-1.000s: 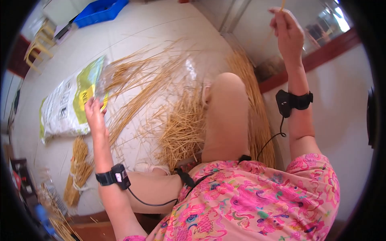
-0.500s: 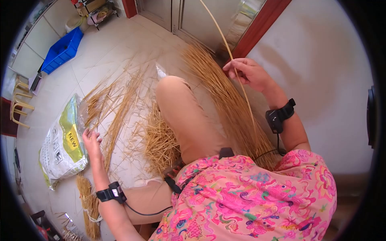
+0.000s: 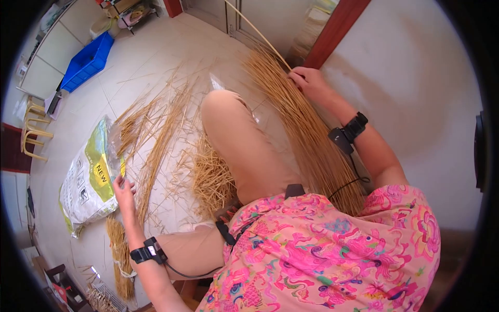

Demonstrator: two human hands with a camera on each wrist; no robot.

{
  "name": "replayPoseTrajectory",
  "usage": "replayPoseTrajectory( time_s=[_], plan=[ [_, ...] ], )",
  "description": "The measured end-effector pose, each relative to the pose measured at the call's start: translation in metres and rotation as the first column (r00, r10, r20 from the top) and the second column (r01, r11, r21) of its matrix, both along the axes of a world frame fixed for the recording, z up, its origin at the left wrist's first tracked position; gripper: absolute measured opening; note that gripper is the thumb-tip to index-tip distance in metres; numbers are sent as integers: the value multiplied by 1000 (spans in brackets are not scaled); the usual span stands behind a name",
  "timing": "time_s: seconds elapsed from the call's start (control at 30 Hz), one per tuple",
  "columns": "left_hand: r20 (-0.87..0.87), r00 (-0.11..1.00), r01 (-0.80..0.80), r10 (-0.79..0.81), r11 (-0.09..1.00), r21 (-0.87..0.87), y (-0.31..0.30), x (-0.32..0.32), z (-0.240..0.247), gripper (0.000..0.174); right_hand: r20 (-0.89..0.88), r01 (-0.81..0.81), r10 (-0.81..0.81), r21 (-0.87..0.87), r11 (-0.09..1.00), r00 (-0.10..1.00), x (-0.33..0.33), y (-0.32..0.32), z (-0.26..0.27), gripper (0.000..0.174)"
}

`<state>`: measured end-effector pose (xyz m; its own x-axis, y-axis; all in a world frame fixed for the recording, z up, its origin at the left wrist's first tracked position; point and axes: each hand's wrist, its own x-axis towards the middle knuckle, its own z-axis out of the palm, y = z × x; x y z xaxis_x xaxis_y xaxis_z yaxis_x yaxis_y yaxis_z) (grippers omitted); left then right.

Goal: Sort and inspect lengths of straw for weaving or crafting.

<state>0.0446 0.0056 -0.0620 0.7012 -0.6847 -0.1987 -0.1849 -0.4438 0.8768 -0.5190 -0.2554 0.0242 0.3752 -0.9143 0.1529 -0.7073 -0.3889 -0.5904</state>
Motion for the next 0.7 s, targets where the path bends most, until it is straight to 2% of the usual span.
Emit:
replayPoseTrajectory(
  time_s=[0.1,0.13,0.2,0.33,0.43,0.53,0.63,0.7],
  plan=[
    [-189,969,-160,156,987,-3,9,19,-1,40,-311,125,-138,-61,990,940,-68,6,-45,24],
    [-185,970,-160,157,987,-5,10,17,1,39,-400,165,-176,-60,984,900,-93,13,-65,25],
    [-177,972,-160,155,987,-11,11,10,4,39,-441,238,-243,-67,969,864,-149,28,-115,26],
    [-133,985,-102,108,994,50,10,-1,1,39,-641,371,-264,36,928,721,-209,88,-164,26],
    [-113,991,-71,78,995,64,7,-9,0,39,-724,430,-213,127,894,656,-232,119,-181,23],
    [-120,991,-48,60,994,100,7,-6,-11,39,-637,465,-300,104,879,710,-243,143,-188,20],
    [-115,992,-32,47,991,127,8,-6,-15,39,-669,507,-300,135,851,681,-252,153,-190,19],
    [-106,993,-38,52,990,133,8,-9,-14,39,-669,562,-364,97,822,648,-257,156,-197,17]
  ],
)
